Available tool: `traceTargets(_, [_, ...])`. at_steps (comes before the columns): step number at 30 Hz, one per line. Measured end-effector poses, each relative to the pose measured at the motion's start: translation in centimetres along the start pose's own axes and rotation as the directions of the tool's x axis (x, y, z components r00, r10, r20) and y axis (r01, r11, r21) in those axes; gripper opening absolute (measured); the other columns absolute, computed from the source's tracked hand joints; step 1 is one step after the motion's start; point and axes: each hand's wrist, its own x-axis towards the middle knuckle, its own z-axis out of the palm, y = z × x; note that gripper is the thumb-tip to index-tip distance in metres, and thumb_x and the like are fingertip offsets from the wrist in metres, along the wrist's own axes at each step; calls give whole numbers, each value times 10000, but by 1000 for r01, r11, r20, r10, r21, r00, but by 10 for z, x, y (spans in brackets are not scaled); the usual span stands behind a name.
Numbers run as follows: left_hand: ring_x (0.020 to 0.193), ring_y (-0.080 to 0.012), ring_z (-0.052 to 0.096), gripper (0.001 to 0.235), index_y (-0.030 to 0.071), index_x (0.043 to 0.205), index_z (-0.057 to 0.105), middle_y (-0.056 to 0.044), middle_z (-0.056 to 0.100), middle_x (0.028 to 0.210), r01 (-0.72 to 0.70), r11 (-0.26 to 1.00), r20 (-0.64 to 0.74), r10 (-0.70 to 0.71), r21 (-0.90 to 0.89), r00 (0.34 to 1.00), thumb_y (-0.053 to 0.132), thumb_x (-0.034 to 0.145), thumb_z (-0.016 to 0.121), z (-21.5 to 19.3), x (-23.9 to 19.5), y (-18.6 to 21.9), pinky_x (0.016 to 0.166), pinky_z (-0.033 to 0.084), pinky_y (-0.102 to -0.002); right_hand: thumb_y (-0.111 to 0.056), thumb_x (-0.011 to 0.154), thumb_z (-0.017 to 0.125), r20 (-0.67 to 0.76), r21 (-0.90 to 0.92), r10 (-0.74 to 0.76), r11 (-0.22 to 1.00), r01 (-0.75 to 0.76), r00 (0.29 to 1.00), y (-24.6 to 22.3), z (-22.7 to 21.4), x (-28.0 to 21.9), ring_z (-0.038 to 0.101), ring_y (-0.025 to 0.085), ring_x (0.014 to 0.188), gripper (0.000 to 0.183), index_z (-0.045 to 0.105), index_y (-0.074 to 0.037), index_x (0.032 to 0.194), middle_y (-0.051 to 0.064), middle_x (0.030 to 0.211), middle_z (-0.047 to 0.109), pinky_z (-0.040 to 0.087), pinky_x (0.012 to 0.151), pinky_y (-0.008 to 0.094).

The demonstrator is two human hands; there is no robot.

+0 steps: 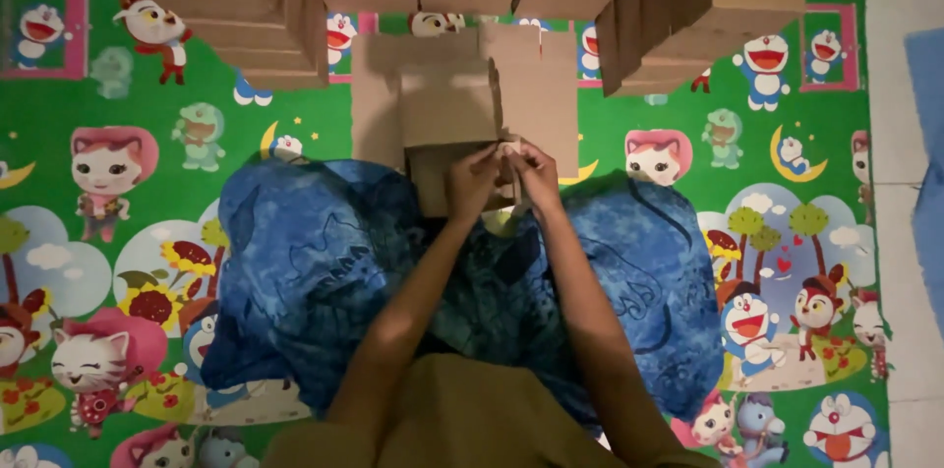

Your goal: Folding flat cardboard templates into small rectangular boxes and stacking them.

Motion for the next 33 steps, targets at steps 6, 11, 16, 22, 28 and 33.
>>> traceTargets(6, [710, -195, 745, 349, 182, 1164, 792, -127, 785, 833, -50, 996, -46, 54, 74, 997, 320, 847, 838, -7, 1, 6, 551, 593, -338, -292, 920, 813, 103, -71, -87, 993, 95, 991, 10, -7, 7, 586, 122, 818, 140, 808, -173, 992, 12, 826, 676, 495, 761, 274])
traceTargets(11, [989, -311, 746, 412, 208, 1255, 758, -123, 777, 1081, -5, 981, 59, -6, 192, 998, 354, 873, 806, -6, 6, 6, 815, 597, -399, -155, 947, 757, 110, -104, -176, 977, 187, 978, 28, -6, 17, 646, 221, 889, 161, 765, -95, 1096, 134, 923, 731, 537, 839, 400])
traceTargets(16, [866, -221, 771, 495, 220, 1301, 717, -76, 786, 1066, 4, 993, 72, -12, 121, 997, 371, 845, 838, -5, 28, -24, 695, 624, -344, -107, 935, 752, 7, -73, -239, 968, 239, 971, 31, -11, 22, 648, 146, 777, 98, 764, -142, 1026, 58, 842, 721, 559, 745, 320])
traceTargets(22, [827, -280, 769, 505, 121, 1334, 684, -185, 765, 1078, -38, 999, 88, 36, 21, 995, 199, 856, 827, -9, 21, -8, 574, 635, -351, -35, 866, 799, -1, 15, -191, 981, 191, 982, 38, -10, 27, 679, 124, 692, 117, 804, -131, 933, 88, 762, 740, 608, 647, 292])
traceTargets(28, [923, -324, 751, 446, 121, 1276, 708, -206, 752, 1083, -132, 991, 99, 130, 8, 987, 88, 844, 813, -11, 14, 2, 721, 635, -403, -24, 846, 818, 56, 68, -127, 990, 123, 990, 24, -5, 20, 707, 148, 695, 121, 808, -86, 949, 140, 806, 759, 640, 613, 323])
traceTargets(33, [918, -296, 749, 461, 80, 1246, 710, -225, 738, 1065, -151, 980, 79, 162, -132, 984, 91, 812, 866, 11, 59, -71, 768, 623, -391, -17, 882, 729, 61, 47, -118, 992, 115, 991, 23, -6, 24, 698, 134, 676, 130, 782, -101, 967, 87, 836, 763, 631, 586, 305])
